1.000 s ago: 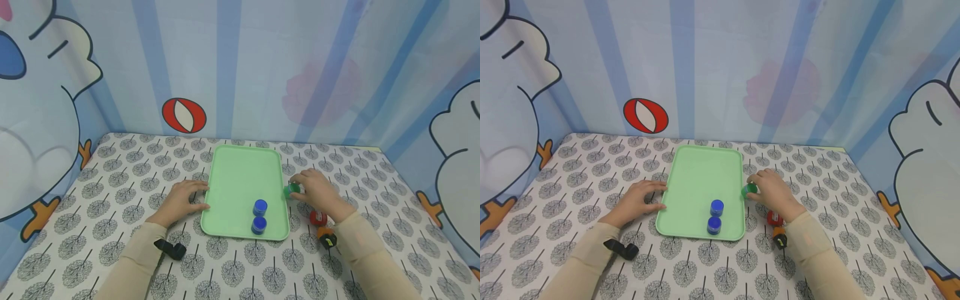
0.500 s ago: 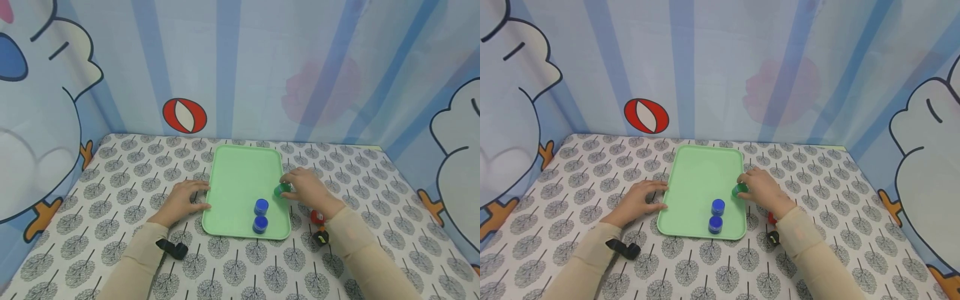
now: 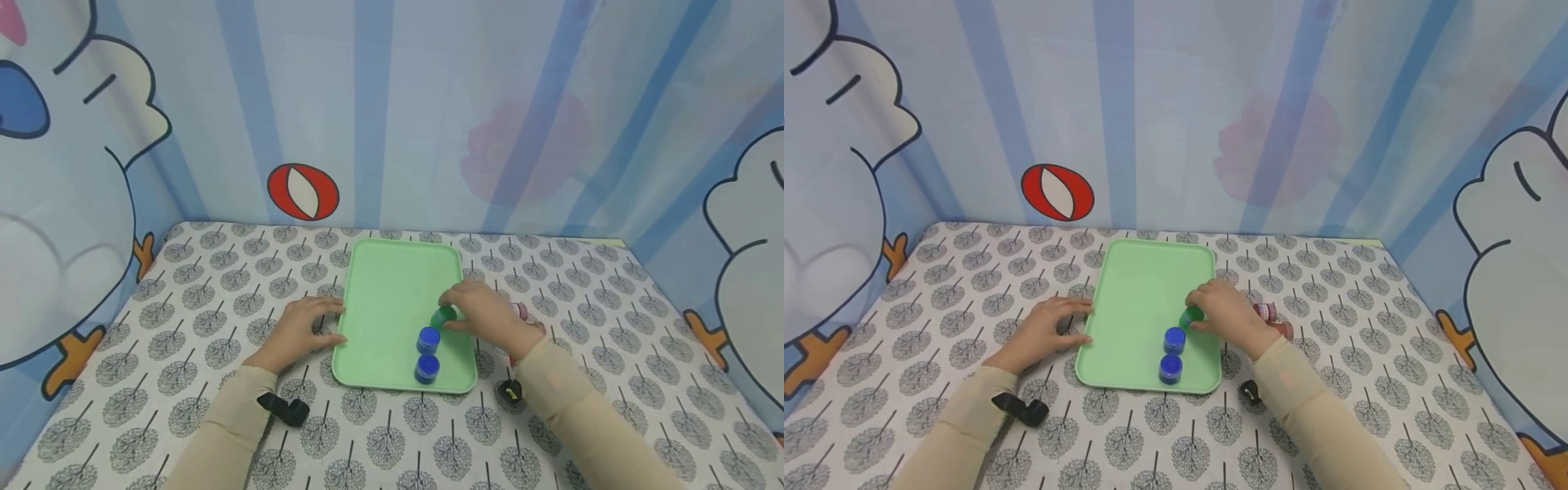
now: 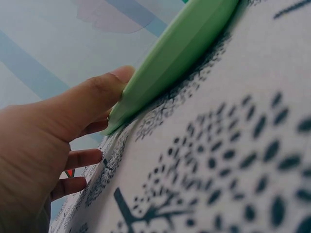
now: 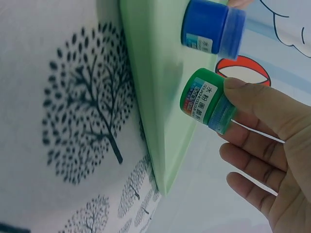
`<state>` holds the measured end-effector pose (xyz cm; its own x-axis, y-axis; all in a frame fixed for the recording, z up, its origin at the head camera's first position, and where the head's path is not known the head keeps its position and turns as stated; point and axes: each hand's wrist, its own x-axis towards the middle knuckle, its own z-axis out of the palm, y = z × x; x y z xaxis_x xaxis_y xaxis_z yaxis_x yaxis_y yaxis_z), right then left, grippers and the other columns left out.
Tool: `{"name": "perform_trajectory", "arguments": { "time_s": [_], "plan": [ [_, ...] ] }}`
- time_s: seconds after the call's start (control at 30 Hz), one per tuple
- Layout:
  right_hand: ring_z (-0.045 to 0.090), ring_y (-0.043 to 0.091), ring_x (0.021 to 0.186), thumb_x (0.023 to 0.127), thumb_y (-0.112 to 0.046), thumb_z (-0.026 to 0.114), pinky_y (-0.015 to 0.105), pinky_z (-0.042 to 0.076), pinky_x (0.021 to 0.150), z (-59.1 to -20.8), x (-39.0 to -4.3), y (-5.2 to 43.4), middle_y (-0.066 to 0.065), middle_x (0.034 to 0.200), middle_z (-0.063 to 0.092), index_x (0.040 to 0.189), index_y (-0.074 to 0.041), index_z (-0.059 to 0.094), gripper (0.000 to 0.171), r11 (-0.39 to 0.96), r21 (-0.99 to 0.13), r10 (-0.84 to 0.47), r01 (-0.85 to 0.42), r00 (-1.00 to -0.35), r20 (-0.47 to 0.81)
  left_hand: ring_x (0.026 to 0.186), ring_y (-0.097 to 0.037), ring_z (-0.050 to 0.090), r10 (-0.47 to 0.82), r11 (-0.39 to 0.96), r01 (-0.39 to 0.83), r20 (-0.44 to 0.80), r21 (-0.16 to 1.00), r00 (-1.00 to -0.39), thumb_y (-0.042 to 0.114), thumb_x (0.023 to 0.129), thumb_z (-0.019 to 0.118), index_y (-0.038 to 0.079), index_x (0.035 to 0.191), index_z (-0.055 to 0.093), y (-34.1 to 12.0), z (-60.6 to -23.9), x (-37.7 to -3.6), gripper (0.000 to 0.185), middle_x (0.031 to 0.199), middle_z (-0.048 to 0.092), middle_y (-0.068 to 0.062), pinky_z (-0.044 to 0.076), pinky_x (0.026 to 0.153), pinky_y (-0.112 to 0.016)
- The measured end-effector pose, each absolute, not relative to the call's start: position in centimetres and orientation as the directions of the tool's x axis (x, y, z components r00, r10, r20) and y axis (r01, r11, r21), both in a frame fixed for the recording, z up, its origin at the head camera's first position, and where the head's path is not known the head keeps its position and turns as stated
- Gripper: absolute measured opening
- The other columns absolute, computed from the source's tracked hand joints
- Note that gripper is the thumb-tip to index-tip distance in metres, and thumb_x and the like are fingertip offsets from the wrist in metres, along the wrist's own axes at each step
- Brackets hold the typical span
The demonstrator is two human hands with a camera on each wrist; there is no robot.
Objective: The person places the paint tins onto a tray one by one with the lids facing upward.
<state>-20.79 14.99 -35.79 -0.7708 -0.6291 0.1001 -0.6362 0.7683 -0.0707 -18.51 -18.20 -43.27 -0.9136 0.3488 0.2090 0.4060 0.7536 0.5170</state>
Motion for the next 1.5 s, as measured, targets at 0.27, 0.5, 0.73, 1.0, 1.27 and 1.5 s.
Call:
{"name": "perform_trajectory", "arguments": {
  "time_s": [0.27,0.5,0.73,1.0,1.27,1.5],
  "plan": [
    [0.062,0.019,0.095,0.075,-0.024,0.081,0.039,0.052,0.092,-36.2,-20.9,14.2,0.002,0.099,0.071,0.107,-0.008,0.069,0.038,0.745,-0.054,-0.658,-0.665,-0.746,0.103,0.131,-0.03,0.048,0.349,0.754,0.408,0.212,0.515,-0.913,0.04,0.076,0.078,0.017,0.125,0.064,-18.2,-43.3,-18.5,0.056,0.138,0.058,-0.003,0.028,0.114,-0.059],
    [0.062,0.018,0.096,0.077,-0.023,0.079,0.038,0.052,0.09,-36.2,-21.0,13.5,0.001,0.1,0.071,0.109,-0.009,0.069,0.036,0.74,-0.049,-0.666,-0.671,-0.74,0.087,0.131,-0.03,0.049,0.343,0.754,0.405,0.217,0.517,-0.914,0.04,0.075,0.079,0.017,0.126,0.064,-18.2,-43.3,-18.5,0.058,0.138,0.058,-0.003,0.028,0.115,-0.059],
    [0.061,0.018,0.096,0.078,-0.021,0.079,0.039,0.052,0.09,-36.1,-21.0,13.1,0.0,0.1,0.07,0.109,-0.01,0.069,0.035,0.73,-0.05,-0.678,-0.681,-0.732,0.074,0.13,-0.03,0.049,0.342,0.753,0.404,0.215,0.519,-0.915,0.039,0.076,0.079,0.016,0.125,0.064,-18.0,-43.1,-18.3,0.057,0.137,0.058,-0.004,0.029,0.114,-0.06],
    [0.061,0.017,0.095,0.078,-0.021,0.079,0.037,0.052,0.088,-36.4,-21.3,12.8,-0.001,0.1,0.07,0.107,-0.011,0.069,0.033,0.713,-0.043,-0.695,-0.7,-0.714,0.081,0.131,-0.031,0.049,0.342,0.761,0.399,0.207,0.511,-0.917,0.039,0.076,0.079,0.017,0.126,0.064,-18.1,-42.9,-18.3,0.056,0.138,0.058,-0.003,0.029,0.114,-0.06],
    [0.062,0.018,0.097,0.079,-0.019,0.078,0.036,0.053,0.088,-36.2,-21.2,13.0,0.001,0.102,0.07,0.108,-0.01,0.069,0.032,0.706,-0.085,-0.7,-0.704,-0.711,0.075,0.131,-0.03,0.049,0.343,0.763,0.401,0.208,0.507,-0.916,0.039,0.076,0.079,0.017,0.127,0.063,-18.0,-43.0,-18.3,0.057,0.138,0.058,-0.003,0.029,0.114,-0.06],
    [0.062,0.02,0.101,0.079,-0.018,0.079,0.037,0.053,0.091,-36.2,-21.5,13.1,0.003,0.106,0.069,0.11,-0.01,0.069,0.034,0.695,-0.073,-0.712,-0.716,-0.698,0.067,0.131,-0.031,0.049,0.35,0.747,0.409,0.214,0.523,-0.912,0.038,0.076,0.079,0.015,0.127,0.063,-18.0,-42.9,-18.2,0.057,0.138,0.058,-0.004,0.029,0.114,-0.06]
  ]
}}
